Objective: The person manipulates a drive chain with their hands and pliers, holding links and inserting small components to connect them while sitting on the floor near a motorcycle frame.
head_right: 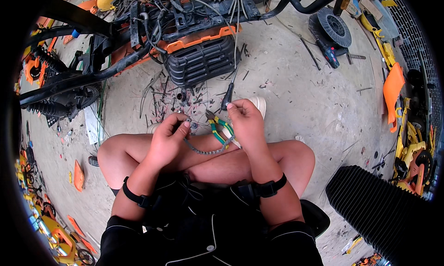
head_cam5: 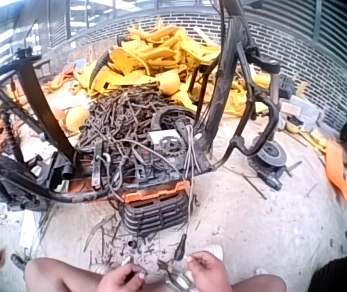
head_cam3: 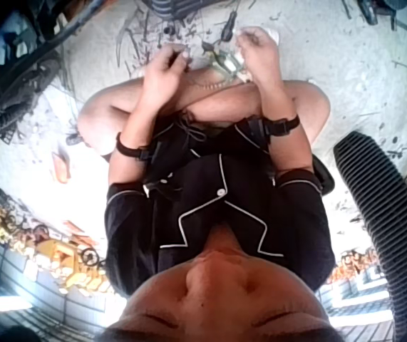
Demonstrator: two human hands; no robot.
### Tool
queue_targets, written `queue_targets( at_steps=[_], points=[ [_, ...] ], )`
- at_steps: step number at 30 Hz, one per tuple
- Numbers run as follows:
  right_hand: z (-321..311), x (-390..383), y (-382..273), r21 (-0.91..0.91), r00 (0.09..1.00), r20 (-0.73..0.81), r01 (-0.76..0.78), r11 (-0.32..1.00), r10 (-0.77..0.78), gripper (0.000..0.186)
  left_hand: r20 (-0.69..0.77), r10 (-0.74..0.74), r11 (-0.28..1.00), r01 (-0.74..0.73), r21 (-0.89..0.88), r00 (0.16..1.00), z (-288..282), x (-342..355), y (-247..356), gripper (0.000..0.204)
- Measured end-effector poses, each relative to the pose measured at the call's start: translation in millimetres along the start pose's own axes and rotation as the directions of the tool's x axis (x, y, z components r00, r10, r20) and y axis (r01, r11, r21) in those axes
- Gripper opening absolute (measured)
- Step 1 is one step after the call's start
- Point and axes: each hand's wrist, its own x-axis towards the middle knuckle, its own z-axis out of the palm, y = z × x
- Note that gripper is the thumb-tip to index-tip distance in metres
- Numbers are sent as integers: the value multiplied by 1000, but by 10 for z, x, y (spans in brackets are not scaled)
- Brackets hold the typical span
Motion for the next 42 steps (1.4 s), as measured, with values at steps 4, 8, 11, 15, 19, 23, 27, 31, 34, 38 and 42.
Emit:
queue_targets(
  at_steps=[4,8,11,15,19,23,27,31,34,38,42],
  points=[
    [-34,31,92,-105,999,-10,38,994,-39,13,70,-44,999,43,15,997,22,-22,45,12],
    [-68,42,117,-167,998,-14,60,984,-63,12,109,-54,998,51,28,993,38,-29,30,11],
    [-65,48,126,-174,997,-25,61,983,-66,11,98,-43,998,39,39,994,42,-31,17,11],
    [-63,32,104,-226,997,-11,65,972,-70,14,84,-31,998,26,57,996,38,-27,21,11],
    [-72,41,154,-288,993,-3,110,951,-116,16,98,-11,994,0,109,995,21,-27,34,10],
    [-55,42,188,-221,992,48,127,967,-119,14,72,5,995,-13,102,997,23,-19,31,11],
    [-42,19,144,-270,991,84,127,955,-108,16,-11,15,994,-14,108,1000,-4,-13,52,11],
    [-25,15,184,-364,988,129,126,923,-84,17,-152,60,998,-60,1,987,-2,38,-3,12],
    [-22,-4,196,-479,981,155,178,860,-116,17,-239,119,991,-130,-28,964,-23,60,-43,12],
    [-24,-10,209,-515,979,157,197,834,-134,18,-359,178,959,-243,-143,916,-42,105,-27,11],
    [-14,-36,161,-557,976,173,209,804,-133,16,-395,183,942,-275,-191,900,-63,116,24,12]
  ],
)
